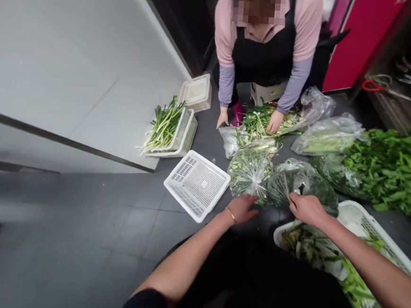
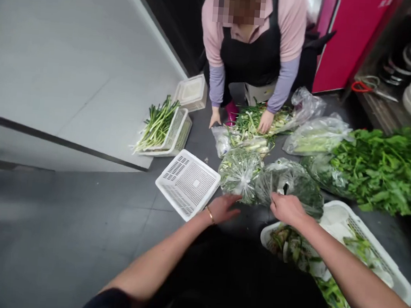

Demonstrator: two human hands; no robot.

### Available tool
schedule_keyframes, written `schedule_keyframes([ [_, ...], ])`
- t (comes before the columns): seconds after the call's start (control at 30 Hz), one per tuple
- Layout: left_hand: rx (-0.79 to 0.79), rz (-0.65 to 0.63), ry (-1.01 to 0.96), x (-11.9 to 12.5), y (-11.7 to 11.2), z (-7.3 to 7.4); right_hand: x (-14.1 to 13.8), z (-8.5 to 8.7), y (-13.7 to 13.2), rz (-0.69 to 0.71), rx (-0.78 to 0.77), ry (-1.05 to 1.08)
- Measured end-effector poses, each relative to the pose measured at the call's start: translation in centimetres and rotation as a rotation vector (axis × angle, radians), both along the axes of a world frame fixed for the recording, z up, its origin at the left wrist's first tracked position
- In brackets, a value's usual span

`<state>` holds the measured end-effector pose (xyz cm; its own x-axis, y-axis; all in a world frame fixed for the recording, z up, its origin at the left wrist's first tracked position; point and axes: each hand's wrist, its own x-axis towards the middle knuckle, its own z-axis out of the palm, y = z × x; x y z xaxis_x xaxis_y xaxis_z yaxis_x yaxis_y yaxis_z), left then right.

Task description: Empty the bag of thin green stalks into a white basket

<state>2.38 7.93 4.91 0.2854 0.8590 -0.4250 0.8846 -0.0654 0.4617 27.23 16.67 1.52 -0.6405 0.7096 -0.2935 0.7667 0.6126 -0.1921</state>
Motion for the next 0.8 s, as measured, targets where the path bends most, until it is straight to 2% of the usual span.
schedule_keyframes([
  [0.1,0.239,-0.205,-0.182,2.7,1.5,-1.4,0.4,1.2,-3.2,0.118,0.025,0.193],
  [0.17,0.3,-0.274,-0.252,3.5,1.3,-3.0,0.0,1.2,-5.5,0.275,0.004,0.332],
  [0.23,0.188,-0.346,-0.268,3.6,0.2,-5.2,-1.3,0.2,-7.6,0.391,-0.044,0.381],
  [0.3,-0.048,-0.381,-0.192,3.1,-1.2,-7.8,-2.9,-2.0,-9.3,0.435,-0.11,0.336],
  [0.37,-0.262,-0.362,-0.069,2.4,-2.4,-10.2,-4.5,-4.5,-10.8,0.475,-0.189,0.271],
  [0.43,-0.333,-0.334,-0.031,1.6,-2.9,-11.4,-5.5,-6.2,-11.7,0.501,-0.235,0.254],
  [0.47,-0.308,-0.307,-0.064,1.2,-2.9,-11.4,-5.8,-6.3,-11.9,0.484,-0.231,0.269],
  [0.53,-0.194,-0.203,-0.221,0.4,-2.6,-9.8,-5.9,-4.8,-11.7,0.396,-0.164,0.338],
  [0.63,-0.078,-0.013,-0.643,-0.3,-2.9,-5.3,-5.2,0.4,-11.2,0.265,-0.018,0.512],
  [0.7,-0.116,0.036,-0.901,-0.3,-3.8,-2.8,-4.6,3.9,-11.1,0.276,0.006,0.636],
  [0.77,-0.223,0.042,-1.039,-0.2,-5.1,-2.2,-4.4,5.5,-11.0,0.317,-0.027,0.711],
  [0.8,-0.277,0.057,-1.06,-0.2,-5.7,-2.7,-4.5,5.4,-11.0,0.337,-0.065,0.717],
])
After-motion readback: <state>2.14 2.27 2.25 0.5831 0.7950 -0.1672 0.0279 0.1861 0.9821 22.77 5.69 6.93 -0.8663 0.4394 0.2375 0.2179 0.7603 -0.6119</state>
